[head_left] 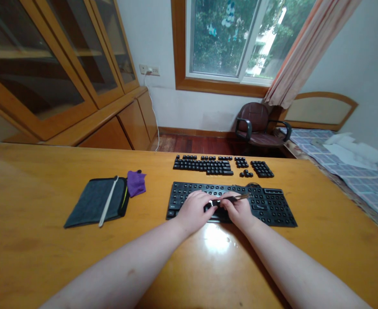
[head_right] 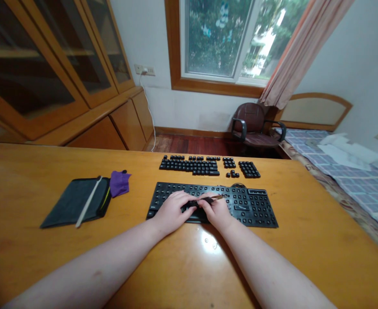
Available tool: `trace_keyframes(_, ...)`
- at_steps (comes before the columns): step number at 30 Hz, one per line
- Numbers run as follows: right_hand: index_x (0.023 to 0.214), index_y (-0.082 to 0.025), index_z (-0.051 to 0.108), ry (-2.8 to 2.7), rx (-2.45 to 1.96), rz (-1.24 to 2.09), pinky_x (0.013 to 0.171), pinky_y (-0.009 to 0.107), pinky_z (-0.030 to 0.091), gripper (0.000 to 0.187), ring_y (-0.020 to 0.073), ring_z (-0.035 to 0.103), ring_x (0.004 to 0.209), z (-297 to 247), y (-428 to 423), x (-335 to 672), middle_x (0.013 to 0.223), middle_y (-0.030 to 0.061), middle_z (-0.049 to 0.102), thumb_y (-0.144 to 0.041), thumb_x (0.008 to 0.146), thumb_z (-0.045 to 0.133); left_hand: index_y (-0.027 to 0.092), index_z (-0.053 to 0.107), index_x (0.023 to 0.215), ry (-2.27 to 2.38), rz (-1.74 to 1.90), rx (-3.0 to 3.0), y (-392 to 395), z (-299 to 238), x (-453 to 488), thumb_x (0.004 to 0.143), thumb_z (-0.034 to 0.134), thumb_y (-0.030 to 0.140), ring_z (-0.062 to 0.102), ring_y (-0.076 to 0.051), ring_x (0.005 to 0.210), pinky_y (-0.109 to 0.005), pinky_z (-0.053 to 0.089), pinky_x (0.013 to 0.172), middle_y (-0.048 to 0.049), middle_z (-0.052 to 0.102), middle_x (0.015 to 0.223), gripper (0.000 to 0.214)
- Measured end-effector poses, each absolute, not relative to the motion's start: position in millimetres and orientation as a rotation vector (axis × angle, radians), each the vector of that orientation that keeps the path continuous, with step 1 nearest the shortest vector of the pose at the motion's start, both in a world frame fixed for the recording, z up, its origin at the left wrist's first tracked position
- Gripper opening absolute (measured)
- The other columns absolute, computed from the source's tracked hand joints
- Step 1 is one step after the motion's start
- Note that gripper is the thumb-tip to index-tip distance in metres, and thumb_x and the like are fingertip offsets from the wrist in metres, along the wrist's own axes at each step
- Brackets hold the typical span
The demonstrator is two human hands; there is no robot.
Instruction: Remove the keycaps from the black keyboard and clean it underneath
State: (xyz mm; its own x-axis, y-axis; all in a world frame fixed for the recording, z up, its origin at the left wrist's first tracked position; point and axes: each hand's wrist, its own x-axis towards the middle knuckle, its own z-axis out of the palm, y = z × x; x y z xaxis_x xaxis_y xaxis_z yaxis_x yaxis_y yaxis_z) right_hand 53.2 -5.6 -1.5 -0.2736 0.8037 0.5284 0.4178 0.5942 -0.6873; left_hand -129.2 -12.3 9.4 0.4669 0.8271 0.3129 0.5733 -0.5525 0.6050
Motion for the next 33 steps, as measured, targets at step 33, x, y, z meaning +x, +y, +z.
trace_keyframes(33,0.079,-0.017,0.068,-1.824,-0.883,0.699,0.058,0.027,0.053,0.026,0.0143,0.062,0.058,-1.5,-5.7,53.2,0.065,0.004,0.066,-0.03,0.089,0.048,0.021,0.066,0.104,1.098,0.89,2.089,-8.8,11.0,-132.8,0.09,0.044,0.026,0.062,-0.018,0.095,-0.031,0.047,0.087,-0.0041,0.069,0.101,0.027)
